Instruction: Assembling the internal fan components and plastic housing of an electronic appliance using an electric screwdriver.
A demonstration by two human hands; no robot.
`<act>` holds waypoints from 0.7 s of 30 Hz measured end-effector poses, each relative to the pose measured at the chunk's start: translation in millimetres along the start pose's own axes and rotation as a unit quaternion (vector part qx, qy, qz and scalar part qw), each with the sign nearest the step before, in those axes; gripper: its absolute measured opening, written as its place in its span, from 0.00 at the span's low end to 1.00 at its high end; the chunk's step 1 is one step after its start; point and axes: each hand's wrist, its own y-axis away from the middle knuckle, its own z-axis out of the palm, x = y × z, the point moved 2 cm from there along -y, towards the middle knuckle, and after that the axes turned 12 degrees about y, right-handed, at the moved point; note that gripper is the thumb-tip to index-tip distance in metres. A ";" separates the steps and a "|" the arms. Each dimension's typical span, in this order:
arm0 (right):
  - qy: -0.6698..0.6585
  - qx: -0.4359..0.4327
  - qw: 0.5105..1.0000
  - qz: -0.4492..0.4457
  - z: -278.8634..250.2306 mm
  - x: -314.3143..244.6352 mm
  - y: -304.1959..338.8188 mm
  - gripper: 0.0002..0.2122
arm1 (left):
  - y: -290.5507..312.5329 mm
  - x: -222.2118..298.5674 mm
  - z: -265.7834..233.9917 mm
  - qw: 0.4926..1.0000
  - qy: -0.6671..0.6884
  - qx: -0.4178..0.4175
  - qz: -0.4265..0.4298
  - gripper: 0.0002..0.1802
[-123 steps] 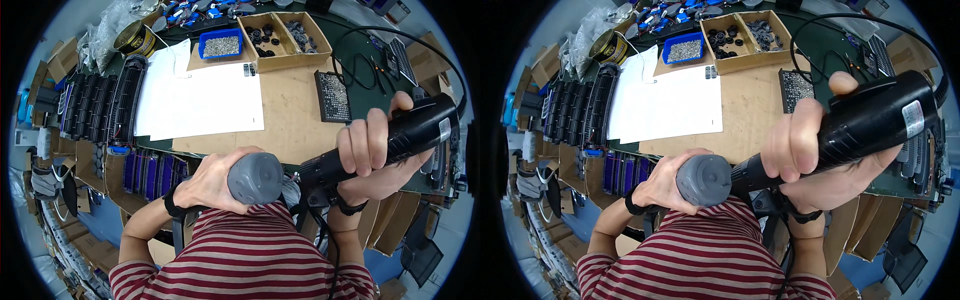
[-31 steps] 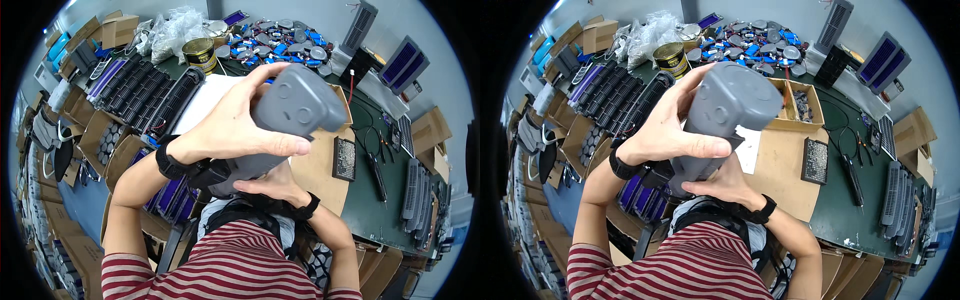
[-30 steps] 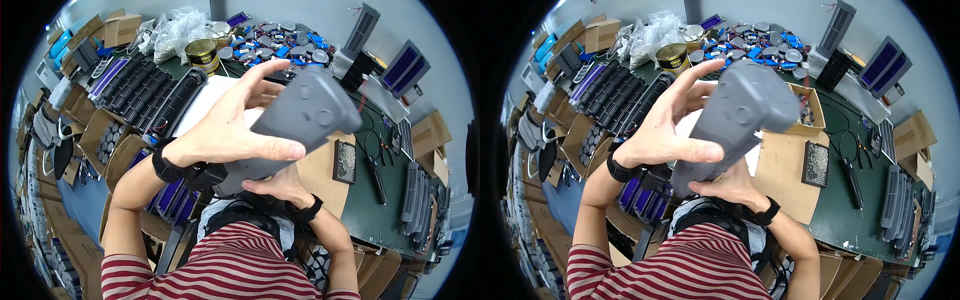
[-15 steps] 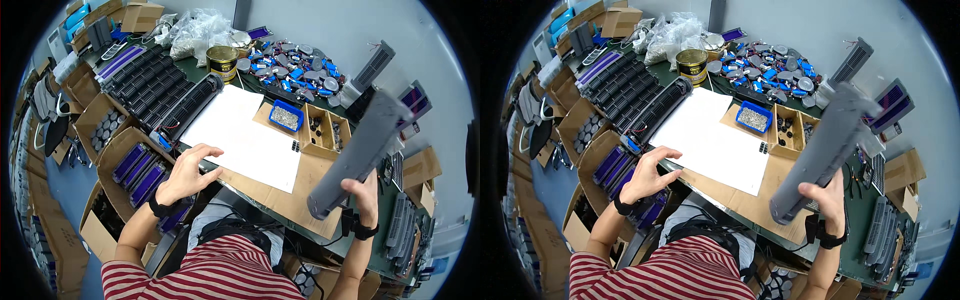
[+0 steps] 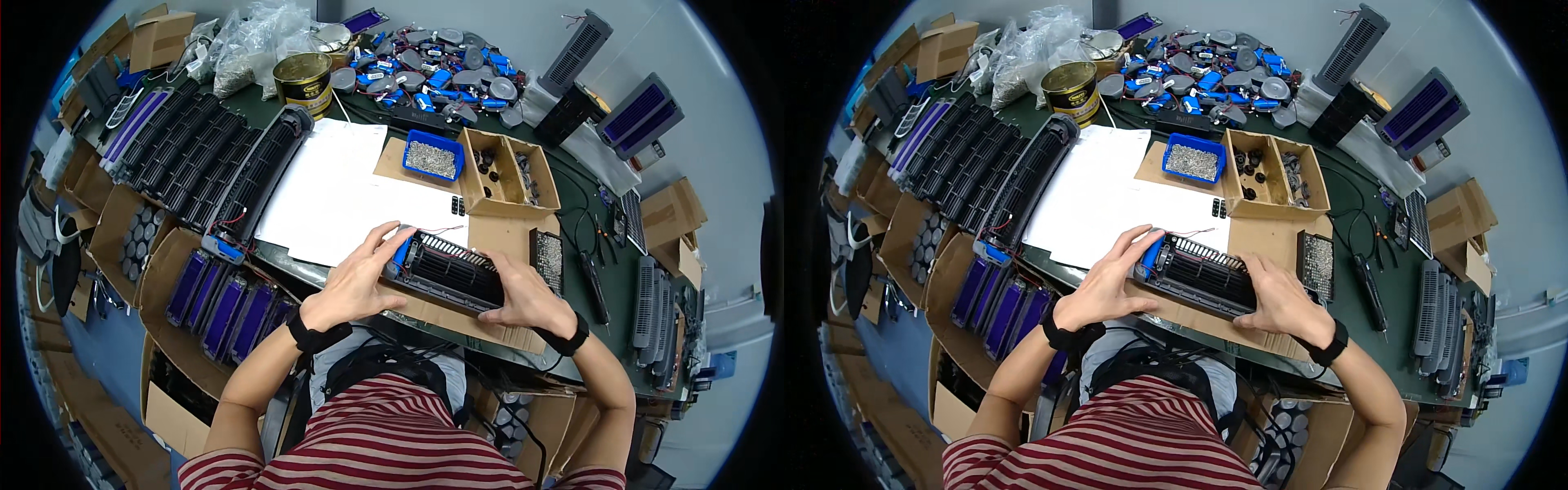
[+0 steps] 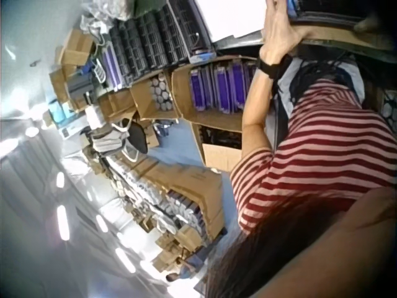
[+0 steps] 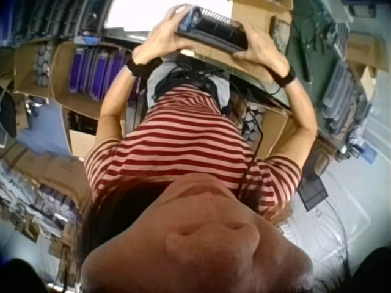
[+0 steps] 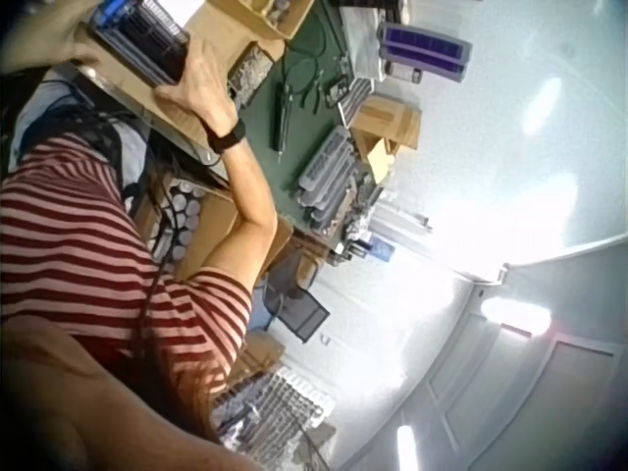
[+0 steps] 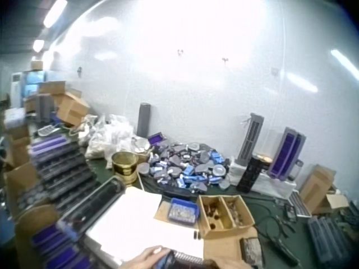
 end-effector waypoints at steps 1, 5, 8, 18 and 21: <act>0.009 0.000 1.000 0.017 -7.4 0.4 7.2 0.43 | -1.7 -5.4 0.1 1.000 -0.002 0.017 0.010 0.57; 0.014 0.052 0.997 0.052 -31.0 2.5 40.8 0.36 | -4.5 -11.8 0.3 0.998 0.015 0.045 0.034 0.48; -0.039 0.050 0.990 0.124 -25.7 -8.3 59.0 0.25 | -1.3 -13.9 1.1 0.997 0.022 0.070 0.034 0.44; -0.049 0.242 0.967 0.064 22.4 -98.1 -12.9 0.21 | 5.8 -13.9 7.2 0.987 0.068 0.122 0.075 0.33; 0.003 0.257 0.964 0.073 40.8 -101.9 -30.6 0.20 | 9.1 -9.2 -1.8 0.977 0.151 0.141 0.052 0.26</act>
